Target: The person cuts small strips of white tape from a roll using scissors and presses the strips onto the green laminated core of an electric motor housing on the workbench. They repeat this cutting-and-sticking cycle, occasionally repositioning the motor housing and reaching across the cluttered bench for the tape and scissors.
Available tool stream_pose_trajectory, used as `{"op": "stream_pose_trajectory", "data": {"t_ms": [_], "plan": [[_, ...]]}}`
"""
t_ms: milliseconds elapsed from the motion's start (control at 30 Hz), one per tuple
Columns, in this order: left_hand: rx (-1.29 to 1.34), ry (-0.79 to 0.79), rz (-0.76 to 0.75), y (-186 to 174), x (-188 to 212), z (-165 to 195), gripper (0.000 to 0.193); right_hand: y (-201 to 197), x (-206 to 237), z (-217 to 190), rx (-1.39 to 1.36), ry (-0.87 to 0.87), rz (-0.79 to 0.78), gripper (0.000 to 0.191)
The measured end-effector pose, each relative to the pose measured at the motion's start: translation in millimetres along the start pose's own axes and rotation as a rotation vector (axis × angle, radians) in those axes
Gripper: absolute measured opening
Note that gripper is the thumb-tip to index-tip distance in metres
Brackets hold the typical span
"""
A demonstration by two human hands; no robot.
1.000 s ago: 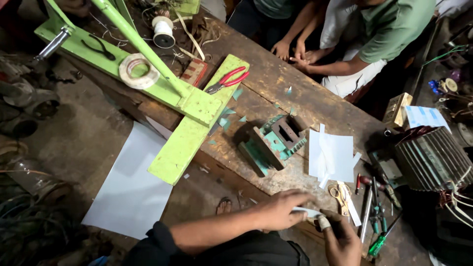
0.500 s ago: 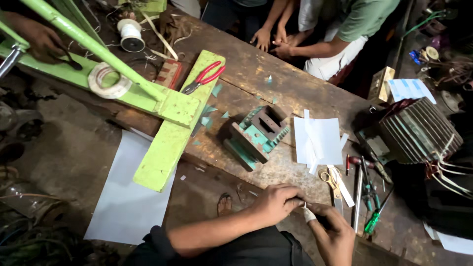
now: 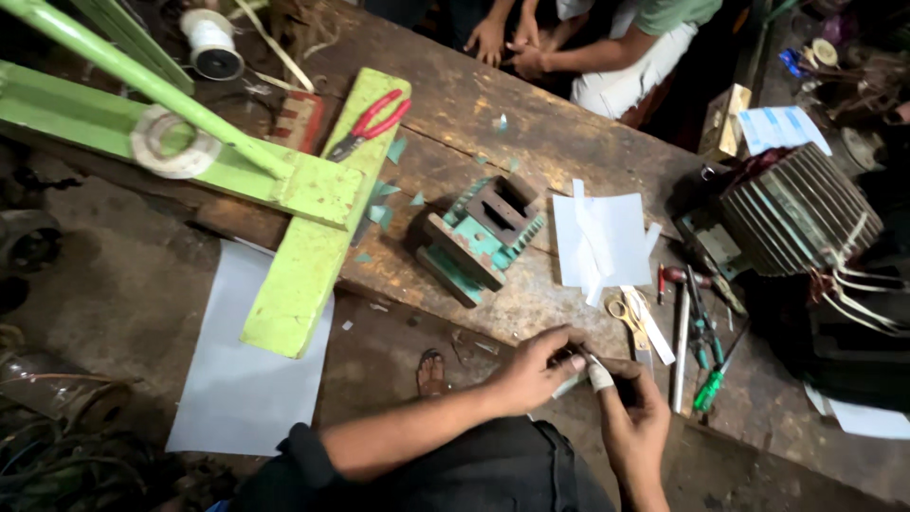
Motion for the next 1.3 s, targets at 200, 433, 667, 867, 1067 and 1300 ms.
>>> {"op": "stream_pose_trajectory", "data": {"t_ms": [200,433,667,867,1067,1300], "plan": [[-0.190,0.001,0.029,9,-10,-4,0.024,-23,10,-20,0.547,-0.240,0.022,0.018],[-0.308,0.127,-0.057,33,-26,-15,0.019,-48,13,36,-0.110,0.072,-0.006,0.014],[-0.918,0.500,-0.059,56,-96,-73,0.009,-76,-67,84,0.853,-0.341,0.011,0.044],[-1.312,0.516,-0.131,73,-67,-136,0.013,-87,-94,118,0.933,-0.095,-0.062,0.045],[-1.426,0.444,-0.028,81,-50,-144,0.041,-52,-79,132,0.955,0.020,-0.195,0.023],[-1.533,0.378,-0.061,80,-45,-143,0.052,-49,-81,142,0.959,-0.124,-0.319,0.029]]}}
Point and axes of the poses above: each hand's wrist, its own x-axis away from the middle knuckle, its own y-axis out of the palm, z = x × y, the point moved 4 cm from there along -x, towards the middle knuckle, and after that the axes turned 5 degrees about -y, right-handed, at the moved point
